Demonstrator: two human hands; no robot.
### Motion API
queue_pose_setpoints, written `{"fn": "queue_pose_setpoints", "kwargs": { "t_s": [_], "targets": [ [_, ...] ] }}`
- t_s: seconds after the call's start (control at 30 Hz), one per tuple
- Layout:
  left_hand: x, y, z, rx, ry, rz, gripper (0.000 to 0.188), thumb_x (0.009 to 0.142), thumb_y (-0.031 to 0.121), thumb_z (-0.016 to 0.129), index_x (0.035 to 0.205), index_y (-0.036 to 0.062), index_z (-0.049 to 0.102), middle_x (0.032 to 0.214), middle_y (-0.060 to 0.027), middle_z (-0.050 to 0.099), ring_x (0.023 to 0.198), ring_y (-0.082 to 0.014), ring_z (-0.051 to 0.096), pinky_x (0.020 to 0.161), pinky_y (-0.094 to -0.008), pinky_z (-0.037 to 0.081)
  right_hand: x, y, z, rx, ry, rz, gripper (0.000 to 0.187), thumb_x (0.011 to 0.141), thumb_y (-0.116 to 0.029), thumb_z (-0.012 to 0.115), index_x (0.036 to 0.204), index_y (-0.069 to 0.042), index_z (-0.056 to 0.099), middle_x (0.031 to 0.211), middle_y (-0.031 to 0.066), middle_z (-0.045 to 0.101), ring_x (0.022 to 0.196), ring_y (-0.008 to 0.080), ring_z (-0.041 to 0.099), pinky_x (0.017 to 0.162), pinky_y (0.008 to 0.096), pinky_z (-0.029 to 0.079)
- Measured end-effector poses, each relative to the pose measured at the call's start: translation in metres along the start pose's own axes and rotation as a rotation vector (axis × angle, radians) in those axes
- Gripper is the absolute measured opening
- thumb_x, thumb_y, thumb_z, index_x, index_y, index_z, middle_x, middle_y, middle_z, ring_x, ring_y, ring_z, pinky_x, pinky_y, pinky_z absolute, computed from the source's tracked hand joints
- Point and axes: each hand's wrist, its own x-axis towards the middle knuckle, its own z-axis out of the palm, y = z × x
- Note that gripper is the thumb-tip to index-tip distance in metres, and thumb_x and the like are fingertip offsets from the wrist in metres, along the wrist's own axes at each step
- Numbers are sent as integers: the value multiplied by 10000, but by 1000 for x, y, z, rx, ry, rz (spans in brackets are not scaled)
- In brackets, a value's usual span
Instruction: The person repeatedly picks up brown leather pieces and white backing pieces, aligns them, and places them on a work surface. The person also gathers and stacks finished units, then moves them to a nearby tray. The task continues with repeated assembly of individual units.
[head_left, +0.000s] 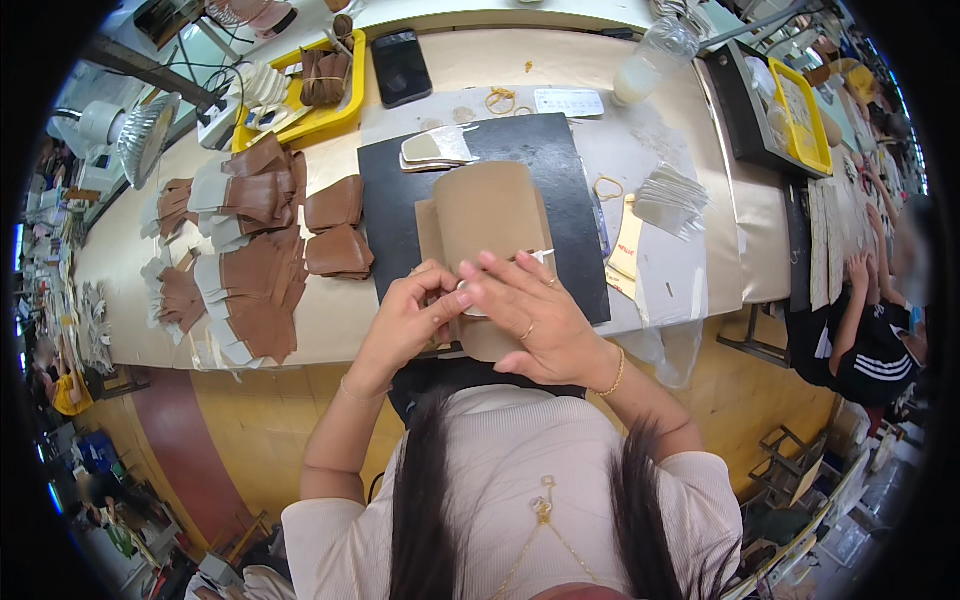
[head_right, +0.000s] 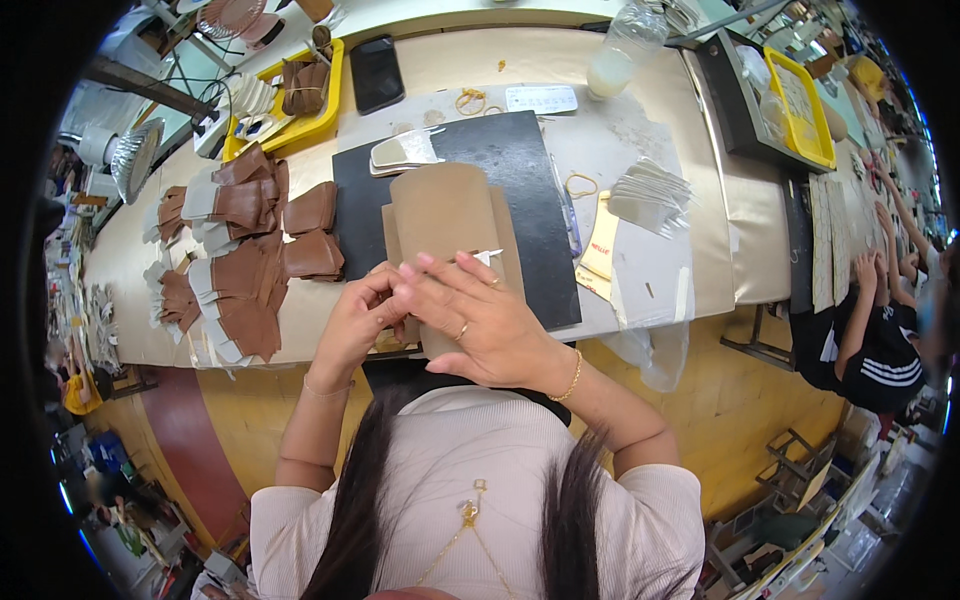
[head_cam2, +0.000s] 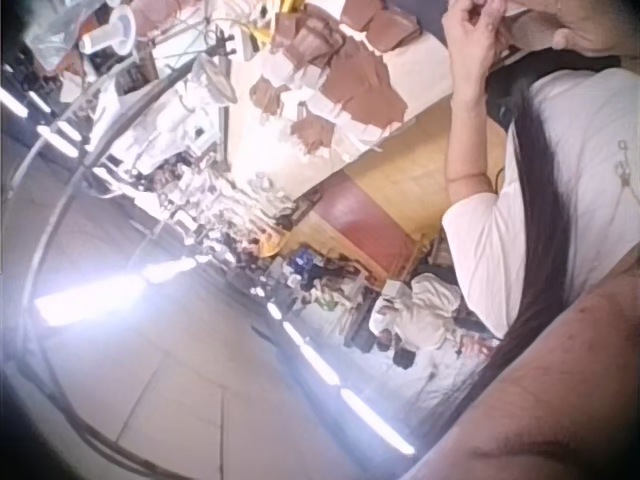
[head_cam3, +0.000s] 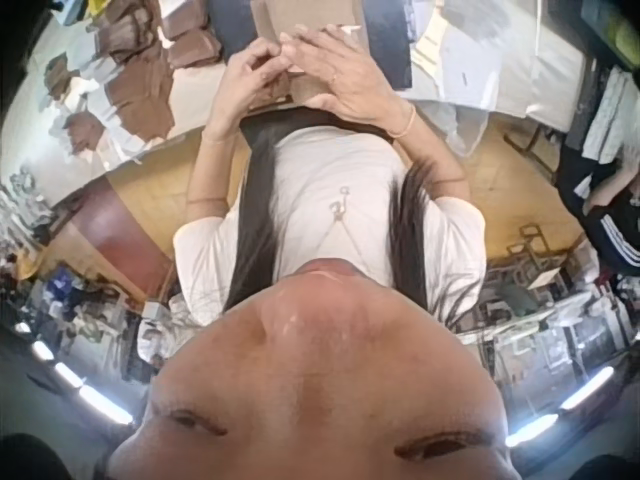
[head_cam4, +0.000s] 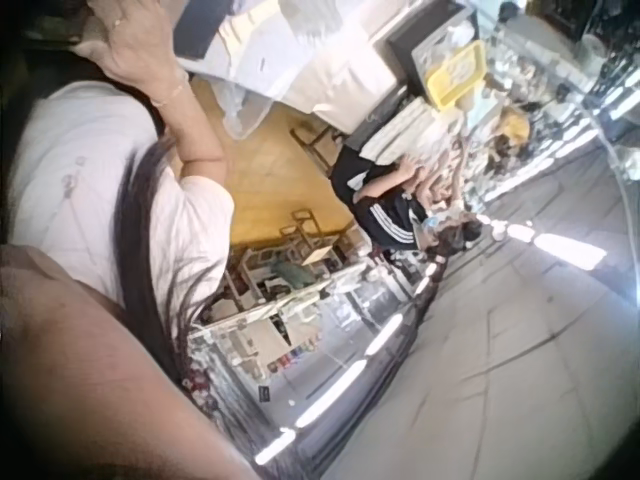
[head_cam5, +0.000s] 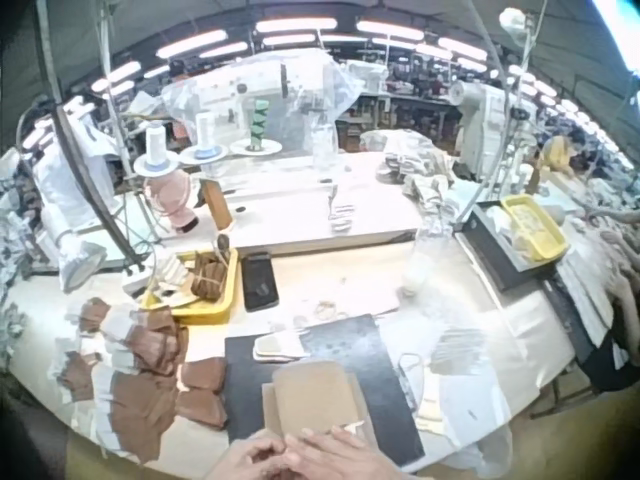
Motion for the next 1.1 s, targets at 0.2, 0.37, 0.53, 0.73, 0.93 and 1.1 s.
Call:
{"fn": "queue_pose_setpoints", "kwargs": {
  "t_s": [0.2, 0.37, 0.53, 0.73, 0.93, 1.1],
  "targets": [
    [0, 3, -2, 82, 33, 24, 248, 855, 194, 685, 769, -18, 591, 860, -11, 472, 638, -68, 514, 508, -202, 435, -19, 11, 18, 253, 241, 156, 880, 895, -664, 313, 1478, -23, 155, 1508, 184, 252, 1384, 361, 260, 1136, 443, 142],
    [3, 4, -5, 18, -29, -2, 238, 870, 209, 671, 784, 1, 592, 851, 1, 488, 691, -75, 515, 507, -201, 439, -42, 20, 34, 555, 456, 341, 915, 907, -657, 300, 1486, -13, 4, 1522, 207, 203, 1393, 347, 246, 1134, 396, 161],
    [17, 21, -28, -179, -50, -73, 175, 919, 230, 604, 873, 63, 582, 751, 11, 540, 628, -63, 517, 460, -193, 428, -86, 69, -3, 109, 661, 588, 484, 936, -257, 535, 1355, -29, 451, 1370, 177, 454, 1255, 316, 446, 1066, 379, 309],
    [111, 47, -73, 78, 204, 110, 220, 940, 278, 560, 869, 70, 572, 674, 13, 485, 571, -54, 475, 404, -194, 354, -126, 149, -51, -962, 538, 569, 441, 802, -115, 673, 1229, -195, 599, 1287, 59, 497, 1141, 285, 445, 976, 405, 362],
    [170, 44, -97, 807, 299, 57, 347, 822, 352, 680, 805, 6, 663, 589, -76, 578, 524, -157, 570, 505, -281, 444, -139, 166, -58, -1075, 455, 474, 456, 782, -131, 697, 1223, -195, 600, 1304, 24, 500, 1139, 248, 460, 964, 394, 360],
    [113, 47, -128, 927, 446, 201, 337, 760, 326, 727, 836, -2, 705, 707, -143, 666, 622, -271, 642, 628, -341, 485, -141, 168, -58, -1049, 451, 429, 383, 789, -118, 689, 1161, -154, 606, 1207, 22, 550, 1123, 227, 491, 971, 396, 350]
  ]
}}
